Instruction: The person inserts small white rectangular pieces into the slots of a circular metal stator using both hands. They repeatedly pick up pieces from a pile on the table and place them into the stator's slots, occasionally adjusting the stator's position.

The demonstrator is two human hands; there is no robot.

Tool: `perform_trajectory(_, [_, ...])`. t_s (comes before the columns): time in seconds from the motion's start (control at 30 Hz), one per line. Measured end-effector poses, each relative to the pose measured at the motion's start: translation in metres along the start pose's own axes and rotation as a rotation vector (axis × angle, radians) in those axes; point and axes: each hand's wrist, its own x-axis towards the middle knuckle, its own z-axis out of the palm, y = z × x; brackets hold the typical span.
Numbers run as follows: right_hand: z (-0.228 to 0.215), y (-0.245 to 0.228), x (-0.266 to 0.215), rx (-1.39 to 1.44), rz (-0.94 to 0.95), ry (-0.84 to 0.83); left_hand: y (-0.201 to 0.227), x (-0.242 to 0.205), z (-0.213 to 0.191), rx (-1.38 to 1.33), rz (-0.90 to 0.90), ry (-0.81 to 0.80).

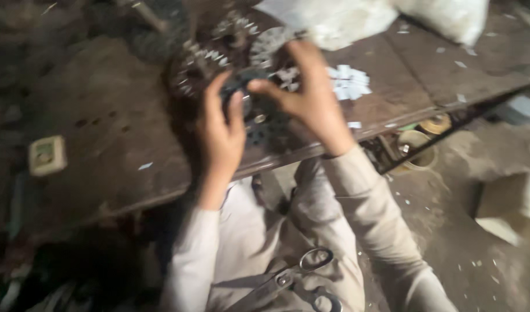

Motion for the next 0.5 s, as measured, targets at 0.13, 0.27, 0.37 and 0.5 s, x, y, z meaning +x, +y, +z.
perform_trajectory(0.13, [0.013,0.002,-0.011,0.318,0.431,-0.156,-0.003,-0.002,-0.003,-0.071,-0.013,-0.071])
perform_trajectory(0.27, [0.018,0.002,-0.022,0.388,0.369,-0.053,-0.010,-0.004,-0.002,0.012,0.058,-0.081])
perform_trajectory(0.37, [0.018,-0.004,-0.027,0.460,0.431,-0.012,-0.011,-0.004,-0.001,-0.068,0.002,-0.101])
perform_trajectory(0.5, [0.024,-0.014,-0.029,0.559,0.492,0.058,-0.008,-0.005,-0.002,0.004,0.087,-0.105])
